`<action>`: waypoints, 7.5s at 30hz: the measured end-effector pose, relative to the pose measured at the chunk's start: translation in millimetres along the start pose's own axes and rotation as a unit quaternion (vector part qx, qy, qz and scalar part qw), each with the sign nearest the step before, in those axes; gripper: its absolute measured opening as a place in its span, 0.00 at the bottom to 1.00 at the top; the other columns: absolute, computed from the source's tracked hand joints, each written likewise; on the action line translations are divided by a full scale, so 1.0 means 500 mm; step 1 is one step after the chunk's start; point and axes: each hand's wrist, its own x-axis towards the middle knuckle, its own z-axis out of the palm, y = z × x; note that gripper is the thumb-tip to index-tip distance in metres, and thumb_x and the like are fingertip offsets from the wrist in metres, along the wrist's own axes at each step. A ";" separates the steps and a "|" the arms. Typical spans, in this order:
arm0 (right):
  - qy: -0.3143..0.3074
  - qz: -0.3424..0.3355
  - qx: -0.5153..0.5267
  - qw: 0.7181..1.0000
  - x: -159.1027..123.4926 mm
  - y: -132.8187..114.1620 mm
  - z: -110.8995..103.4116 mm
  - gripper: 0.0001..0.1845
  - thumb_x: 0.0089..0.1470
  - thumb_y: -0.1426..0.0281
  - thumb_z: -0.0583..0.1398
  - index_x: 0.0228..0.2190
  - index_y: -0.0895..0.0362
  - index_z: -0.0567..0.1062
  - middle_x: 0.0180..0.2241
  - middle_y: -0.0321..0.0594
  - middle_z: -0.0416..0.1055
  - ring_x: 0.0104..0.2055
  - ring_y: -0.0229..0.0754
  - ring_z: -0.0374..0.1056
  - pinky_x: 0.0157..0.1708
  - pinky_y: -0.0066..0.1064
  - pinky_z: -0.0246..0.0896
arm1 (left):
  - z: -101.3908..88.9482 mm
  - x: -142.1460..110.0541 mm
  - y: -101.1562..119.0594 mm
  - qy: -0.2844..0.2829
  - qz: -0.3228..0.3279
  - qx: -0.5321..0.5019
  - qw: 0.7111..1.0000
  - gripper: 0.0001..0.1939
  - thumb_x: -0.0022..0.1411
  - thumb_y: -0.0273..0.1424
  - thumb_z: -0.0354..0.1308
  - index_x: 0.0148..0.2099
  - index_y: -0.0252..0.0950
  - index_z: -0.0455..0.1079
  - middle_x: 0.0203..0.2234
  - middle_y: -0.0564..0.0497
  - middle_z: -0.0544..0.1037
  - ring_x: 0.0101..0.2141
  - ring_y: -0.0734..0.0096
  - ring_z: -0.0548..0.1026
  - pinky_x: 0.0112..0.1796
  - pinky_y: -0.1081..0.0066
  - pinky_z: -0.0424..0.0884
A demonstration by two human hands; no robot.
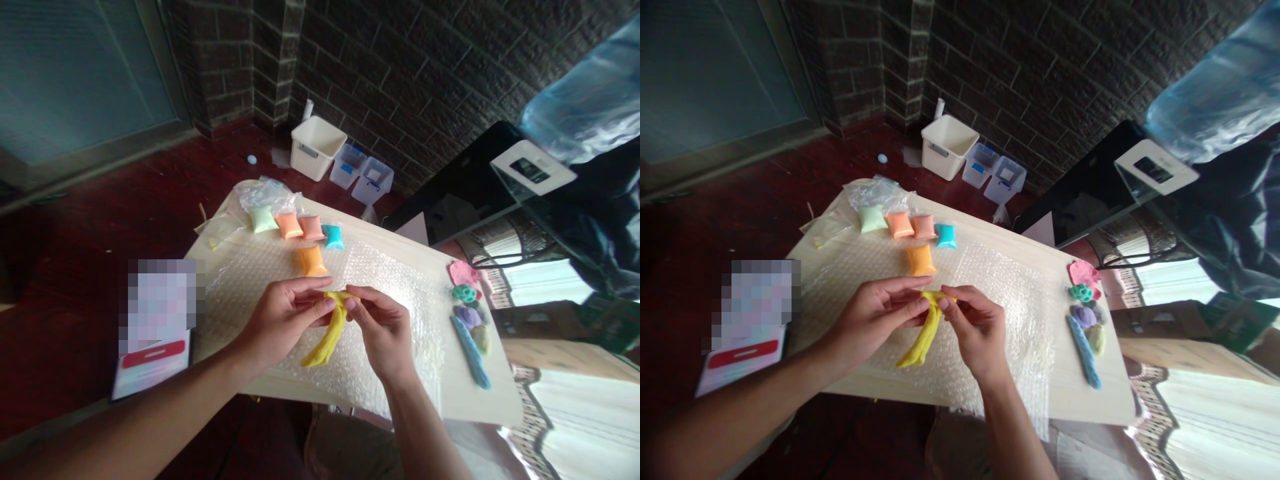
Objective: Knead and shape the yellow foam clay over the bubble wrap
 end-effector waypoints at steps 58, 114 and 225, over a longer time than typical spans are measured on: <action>0.025 -0.002 -0.022 0.999 -0.008 0.014 0.003 0.06 0.58 0.63 0.72 0.38 0.48 0.88 0.32 0.39 0.83 0.30 0.41 0.76 0.33 0.37 0.76 | -0.008 0.001 0.002 0.007 0.067 0.082 0.994 0.11 0.59 0.33 0.73 0.43 0.34 0.83 0.41 0.44 0.88 0.41 0.60 0.87 0.46 0.66 0.84; -0.062 -0.112 -0.304 0.944 -0.016 -0.009 0.006 0.15 0.66 0.65 0.65 0.52 0.55 0.81 0.39 0.45 0.83 0.38 0.46 0.80 0.38 0.39 0.76 | -0.047 0.016 -0.022 0.015 0.195 0.229 0.954 0.19 0.66 0.38 0.68 0.56 0.36 0.79 0.47 0.41 0.85 0.45 0.59 0.84 0.47 0.63 0.83; -0.031 0.106 0.093 0.990 -0.003 0.005 0.003 0.16 0.63 0.59 0.65 0.47 0.53 0.83 0.30 0.38 0.75 0.30 0.40 0.69 0.31 0.34 0.62 | -0.023 0.000 0.001 -0.145 -0.067 0.061 0.985 0.16 0.66 0.42 0.66 0.39 0.32 0.76 0.31 0.50 0.76 0.32 0.71 0.71 0.35 0.70 0.63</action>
